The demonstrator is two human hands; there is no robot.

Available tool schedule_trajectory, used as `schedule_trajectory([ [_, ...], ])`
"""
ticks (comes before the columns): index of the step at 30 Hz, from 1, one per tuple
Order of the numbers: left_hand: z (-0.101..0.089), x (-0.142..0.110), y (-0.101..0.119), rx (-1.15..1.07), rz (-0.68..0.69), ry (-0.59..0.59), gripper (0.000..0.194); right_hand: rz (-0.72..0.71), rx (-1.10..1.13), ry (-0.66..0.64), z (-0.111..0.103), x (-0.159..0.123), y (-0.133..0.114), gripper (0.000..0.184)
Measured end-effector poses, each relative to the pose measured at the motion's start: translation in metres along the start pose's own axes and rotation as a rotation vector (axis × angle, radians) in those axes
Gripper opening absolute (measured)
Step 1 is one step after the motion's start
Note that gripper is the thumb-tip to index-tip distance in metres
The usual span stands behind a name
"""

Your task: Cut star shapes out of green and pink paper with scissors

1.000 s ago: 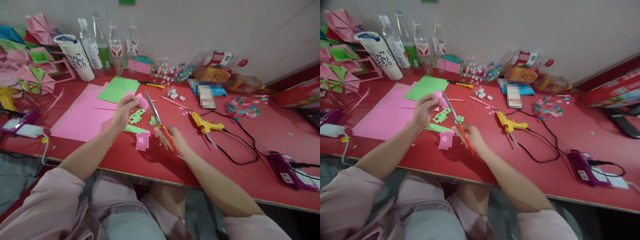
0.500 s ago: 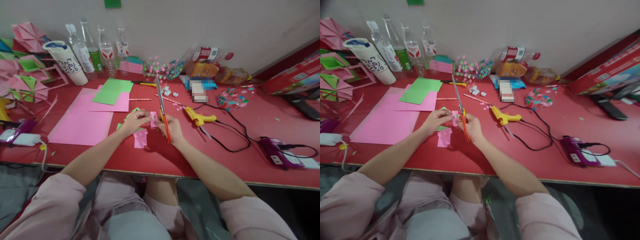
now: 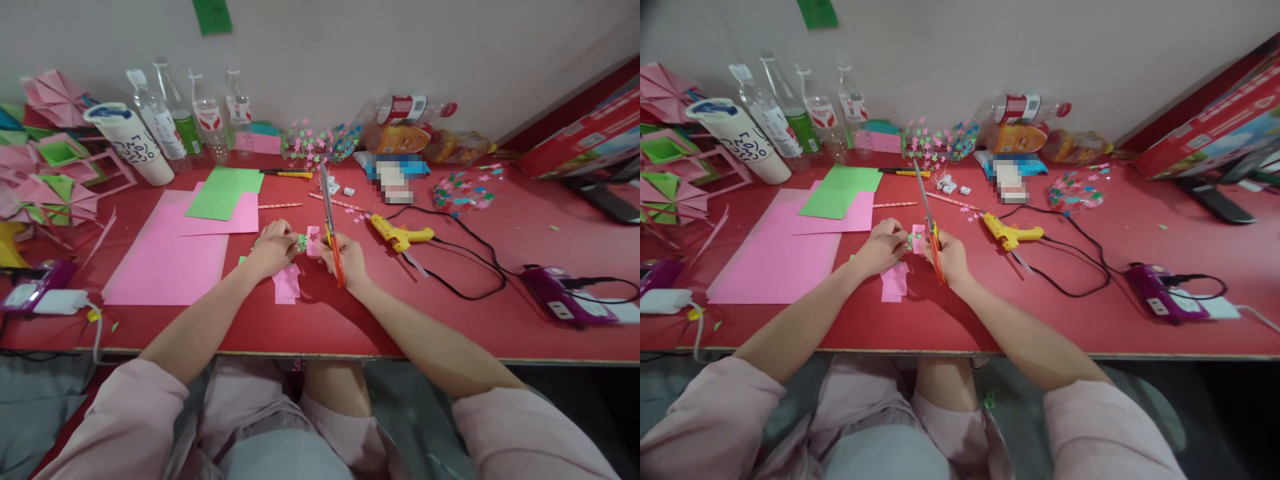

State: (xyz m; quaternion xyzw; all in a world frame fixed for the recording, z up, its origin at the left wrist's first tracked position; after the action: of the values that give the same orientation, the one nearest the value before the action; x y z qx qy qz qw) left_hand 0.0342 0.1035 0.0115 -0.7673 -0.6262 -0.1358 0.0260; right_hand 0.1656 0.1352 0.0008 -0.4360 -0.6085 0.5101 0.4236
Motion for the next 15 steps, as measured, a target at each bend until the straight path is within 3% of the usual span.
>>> schedule_trajectory([
  [11, 0.0, 0.002, 0.013, 0.138, 0.093, 0.048, 0.026, -0.051, -0.068, 0.023, -0.004, 0.0, -0.001, 0.02],
  [15, -0.009, 0.002, 0.01, 0.134, 0.034, 0.084, 0.023, -0.11, -0.11, 0.032, -0.004, 0.0, -0.005, 0.019],
])
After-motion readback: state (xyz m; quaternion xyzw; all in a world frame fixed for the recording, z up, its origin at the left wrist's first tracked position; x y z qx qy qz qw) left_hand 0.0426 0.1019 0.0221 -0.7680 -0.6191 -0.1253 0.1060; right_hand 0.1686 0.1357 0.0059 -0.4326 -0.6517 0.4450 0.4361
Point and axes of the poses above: each hand's wrist, its own x-axis towards the middle knuckle, its own z-axis out of the palm, y = z × x, the point moved 9 cm from there along x, towards the middle knuckle, and after that the axes turned 11 degrees about x, right-handed, at the moved point
